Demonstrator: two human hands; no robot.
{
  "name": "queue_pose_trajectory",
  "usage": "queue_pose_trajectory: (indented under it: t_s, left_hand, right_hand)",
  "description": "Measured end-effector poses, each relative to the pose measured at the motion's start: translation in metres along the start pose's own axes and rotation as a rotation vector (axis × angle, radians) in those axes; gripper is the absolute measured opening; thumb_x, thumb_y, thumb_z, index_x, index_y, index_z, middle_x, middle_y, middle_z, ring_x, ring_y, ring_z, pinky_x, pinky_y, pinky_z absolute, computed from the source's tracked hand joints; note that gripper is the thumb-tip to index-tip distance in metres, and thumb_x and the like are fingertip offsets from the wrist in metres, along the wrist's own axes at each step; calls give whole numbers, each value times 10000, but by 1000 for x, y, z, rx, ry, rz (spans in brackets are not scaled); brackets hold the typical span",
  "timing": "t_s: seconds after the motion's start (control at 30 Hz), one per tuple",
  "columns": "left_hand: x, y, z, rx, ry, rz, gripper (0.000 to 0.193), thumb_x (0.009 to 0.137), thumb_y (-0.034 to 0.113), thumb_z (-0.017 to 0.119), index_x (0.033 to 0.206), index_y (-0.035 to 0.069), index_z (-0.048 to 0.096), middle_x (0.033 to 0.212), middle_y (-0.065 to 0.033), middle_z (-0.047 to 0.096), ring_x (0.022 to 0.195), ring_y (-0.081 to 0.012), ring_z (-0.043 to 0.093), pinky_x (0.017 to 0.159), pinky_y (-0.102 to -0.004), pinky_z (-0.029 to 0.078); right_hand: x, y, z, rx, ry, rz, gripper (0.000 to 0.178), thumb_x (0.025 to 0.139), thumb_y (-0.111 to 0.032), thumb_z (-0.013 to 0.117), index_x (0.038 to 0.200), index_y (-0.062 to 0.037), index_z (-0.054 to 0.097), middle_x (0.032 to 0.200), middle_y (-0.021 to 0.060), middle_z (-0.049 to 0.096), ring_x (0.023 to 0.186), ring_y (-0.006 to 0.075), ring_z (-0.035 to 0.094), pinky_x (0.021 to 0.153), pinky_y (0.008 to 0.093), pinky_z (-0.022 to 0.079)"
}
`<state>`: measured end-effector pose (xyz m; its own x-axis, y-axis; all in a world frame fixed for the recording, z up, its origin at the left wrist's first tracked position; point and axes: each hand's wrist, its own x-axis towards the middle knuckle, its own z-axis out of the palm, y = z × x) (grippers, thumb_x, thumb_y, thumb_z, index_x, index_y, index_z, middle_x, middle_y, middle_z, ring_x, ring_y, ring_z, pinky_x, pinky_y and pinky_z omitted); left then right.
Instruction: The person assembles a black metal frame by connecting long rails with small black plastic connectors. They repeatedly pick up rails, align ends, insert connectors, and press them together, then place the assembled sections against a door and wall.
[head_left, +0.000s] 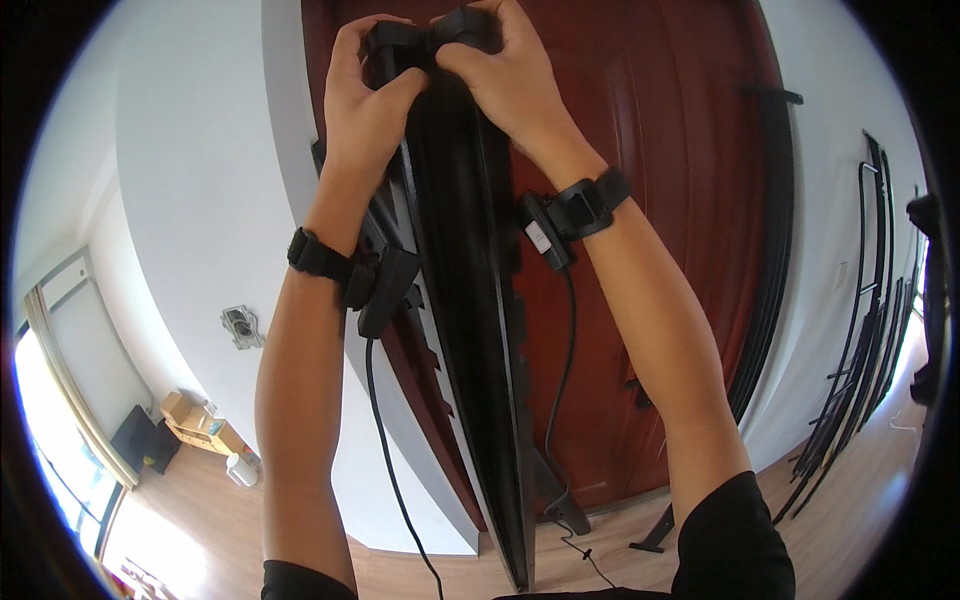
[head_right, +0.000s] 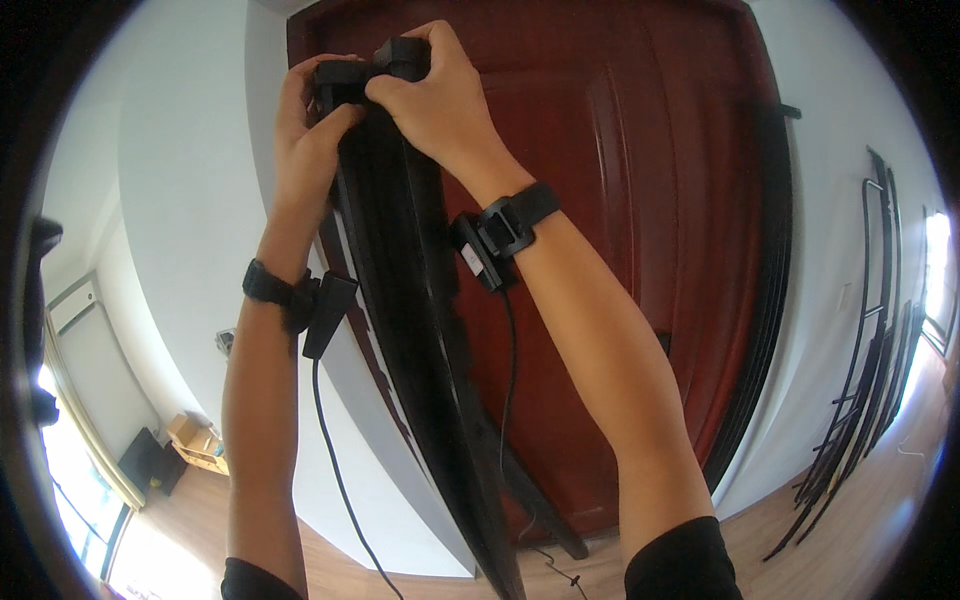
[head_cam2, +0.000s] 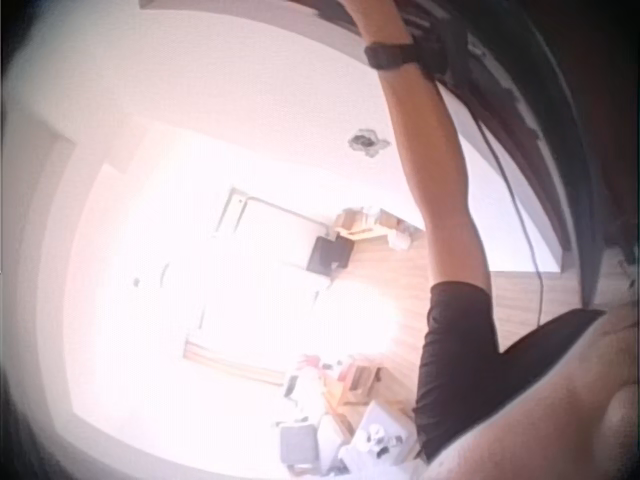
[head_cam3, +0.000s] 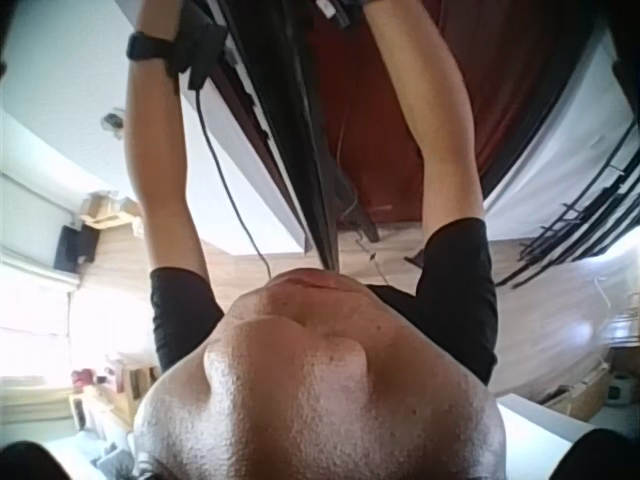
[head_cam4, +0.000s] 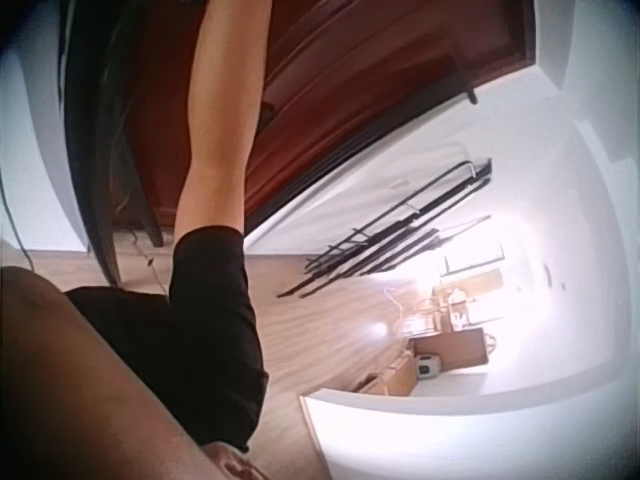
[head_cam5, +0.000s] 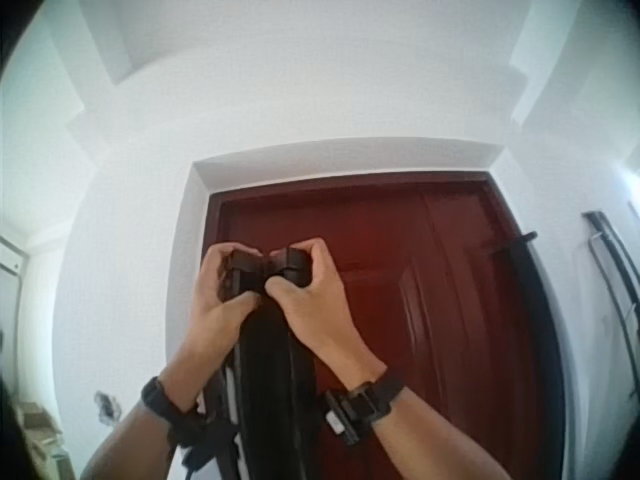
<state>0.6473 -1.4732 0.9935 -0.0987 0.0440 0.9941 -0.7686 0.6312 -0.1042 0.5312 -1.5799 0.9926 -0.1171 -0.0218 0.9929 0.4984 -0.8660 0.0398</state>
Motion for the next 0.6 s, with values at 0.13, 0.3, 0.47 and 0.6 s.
queue_pose_trajectory:
  t_s: [0.13,0.3,0.47,0.6]
  left_hand:
    - [-2,9,-3,-145,-63,-75,520,831,-58,578,1334,74,565,1224,-79,607,1111,-185,597,950,-292,496]
    - [-3,19,-4,-195,-67,-71,516,834,-48,579,1333,82,580,1217,-78,609,1110,-188,599,934,-297,506]
    - [-8,16,-6,-234,-22,-91,456,800,-48,631,1242,64,608,1083,-23,622,990,-123,589,874,-267,492]
    - [-6,9,-2,-309,-5,-71,435,796,-65,602,1214,57,605,1033,-18,596,915,-93,548,815,-241,469]
  right_hand:
    - [3,-3,-1,106,-16,-75,383,857,-216,750,1153,-42,581,994,93,645,901,197,646,806,330,533]
    - [4,-13,-17,235,-151,11,328,920,-125,707,1224,-72,596,1053,106,656,970,194,638,829,317,534]
    - [-2,-11,-5,222,-100,10,314,862,-234,784,1074,-72,617,920,23,605,825,123,603,759,287,513]
    - [-4,-7,0,294,-72,69,294,880,-287,804,1002,-79,636,837,-16,587,760,81,579,700,248,495]
